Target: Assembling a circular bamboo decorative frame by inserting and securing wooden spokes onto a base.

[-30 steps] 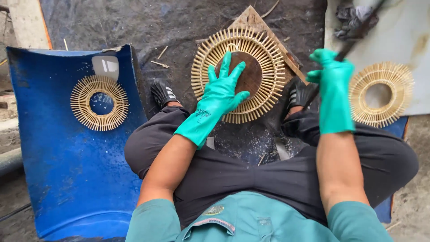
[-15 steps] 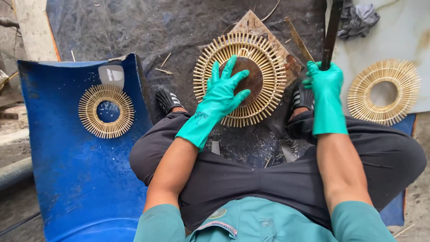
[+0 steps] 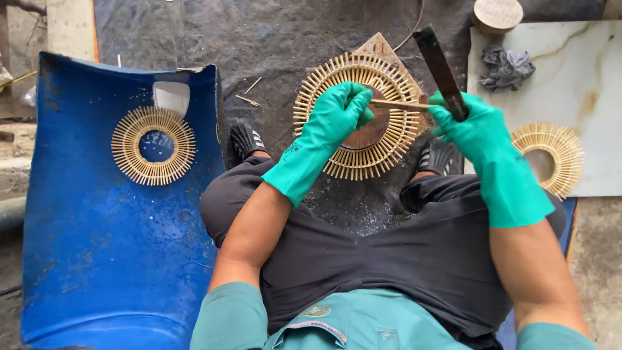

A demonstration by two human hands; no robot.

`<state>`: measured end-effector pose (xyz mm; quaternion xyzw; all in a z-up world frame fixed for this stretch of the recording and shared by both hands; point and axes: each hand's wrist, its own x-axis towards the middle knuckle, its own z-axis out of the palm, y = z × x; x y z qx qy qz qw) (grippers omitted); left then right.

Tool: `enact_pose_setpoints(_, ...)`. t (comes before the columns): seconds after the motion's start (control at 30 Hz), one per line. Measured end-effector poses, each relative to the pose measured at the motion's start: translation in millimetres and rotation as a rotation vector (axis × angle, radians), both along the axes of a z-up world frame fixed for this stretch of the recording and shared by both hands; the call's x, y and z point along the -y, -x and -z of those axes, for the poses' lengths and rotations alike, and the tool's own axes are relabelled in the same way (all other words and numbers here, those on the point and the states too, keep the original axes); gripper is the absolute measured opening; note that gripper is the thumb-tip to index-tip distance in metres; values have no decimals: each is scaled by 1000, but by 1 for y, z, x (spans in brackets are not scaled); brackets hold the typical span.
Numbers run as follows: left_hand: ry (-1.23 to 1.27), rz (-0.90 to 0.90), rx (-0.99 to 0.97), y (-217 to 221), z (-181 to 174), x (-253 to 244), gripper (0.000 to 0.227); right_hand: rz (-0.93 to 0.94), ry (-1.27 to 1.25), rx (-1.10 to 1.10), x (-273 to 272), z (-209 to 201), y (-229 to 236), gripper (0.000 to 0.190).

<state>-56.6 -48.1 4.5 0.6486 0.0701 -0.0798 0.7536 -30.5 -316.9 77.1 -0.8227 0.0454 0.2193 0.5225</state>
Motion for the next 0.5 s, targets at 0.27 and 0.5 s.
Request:
enact_pose_setpoints(0.27, 9, -2, 64, 10, 15, 2, 27, -28, 72, -245, -24, 15, -13, 39)
enact_pose_setpoints(0.5, -1204, 372, -367, 12, -28, 15, 117, 74, 137, -13, 39, 44, -47, 34)
